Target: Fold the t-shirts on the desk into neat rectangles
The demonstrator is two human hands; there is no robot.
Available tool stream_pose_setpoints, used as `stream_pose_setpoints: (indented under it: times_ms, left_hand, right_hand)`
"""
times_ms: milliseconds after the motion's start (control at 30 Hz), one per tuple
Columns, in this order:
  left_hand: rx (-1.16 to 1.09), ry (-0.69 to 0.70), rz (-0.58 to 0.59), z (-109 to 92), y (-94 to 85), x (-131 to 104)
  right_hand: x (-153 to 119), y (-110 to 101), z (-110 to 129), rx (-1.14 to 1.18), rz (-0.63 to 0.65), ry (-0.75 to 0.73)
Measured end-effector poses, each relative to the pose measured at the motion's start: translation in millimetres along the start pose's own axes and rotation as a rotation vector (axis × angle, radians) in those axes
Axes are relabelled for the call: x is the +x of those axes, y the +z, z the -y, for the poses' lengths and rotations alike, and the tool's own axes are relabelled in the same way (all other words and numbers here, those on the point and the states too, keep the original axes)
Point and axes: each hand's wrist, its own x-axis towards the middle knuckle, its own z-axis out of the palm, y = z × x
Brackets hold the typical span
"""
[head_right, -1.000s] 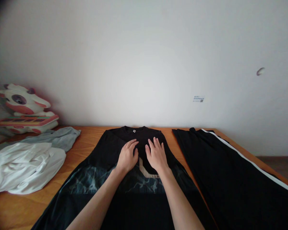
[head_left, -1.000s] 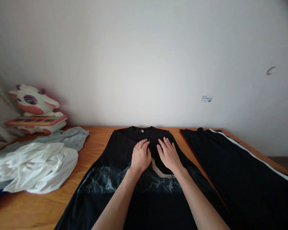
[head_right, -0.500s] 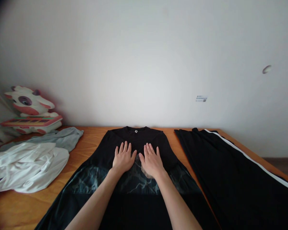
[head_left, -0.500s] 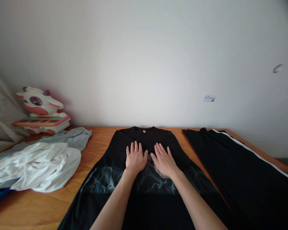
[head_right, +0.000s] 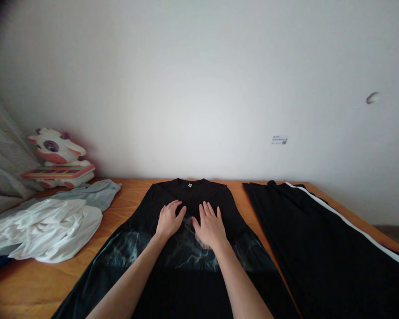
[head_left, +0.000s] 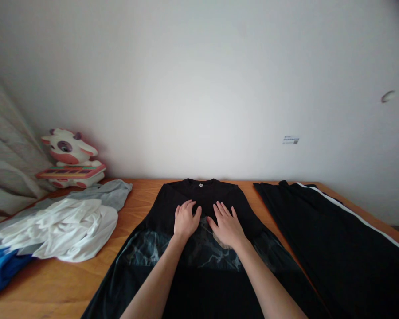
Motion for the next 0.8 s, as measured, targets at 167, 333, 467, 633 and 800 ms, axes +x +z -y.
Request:
stream_pose_setpoints:
  times_ms: [167,333,467,633,800]
  left_hand:
    - [-0.123,-0.022,0.043,14.2,-32.9,-3.0]
    - [0.233,0.131,0.101,22.3,-59.5,-53.9]
    - [0.369,0.189,0.189,22.7,-59.8,-75.8]
    - [0.376,0.197,0.213,19.1,-61.6,-72.5]
    - [0.362,0.198,0.205,18.7,-63.2,-72.4]
  right_hand:
    - [0.2,0.3,-0.5,0.01,-0.002,0.002]
    - [0.6,1.5,-0.6,0.006,-0.021,0.001]
    - [-2.8,1.5,2.3,-0.025,-0.083,-0.013]
    - [-11.5,-0.9,6.6,-0.093,-0.239,-0.041]
    - [-14.5,-3.1,12.4,-0.131,-0.292,-0.054]
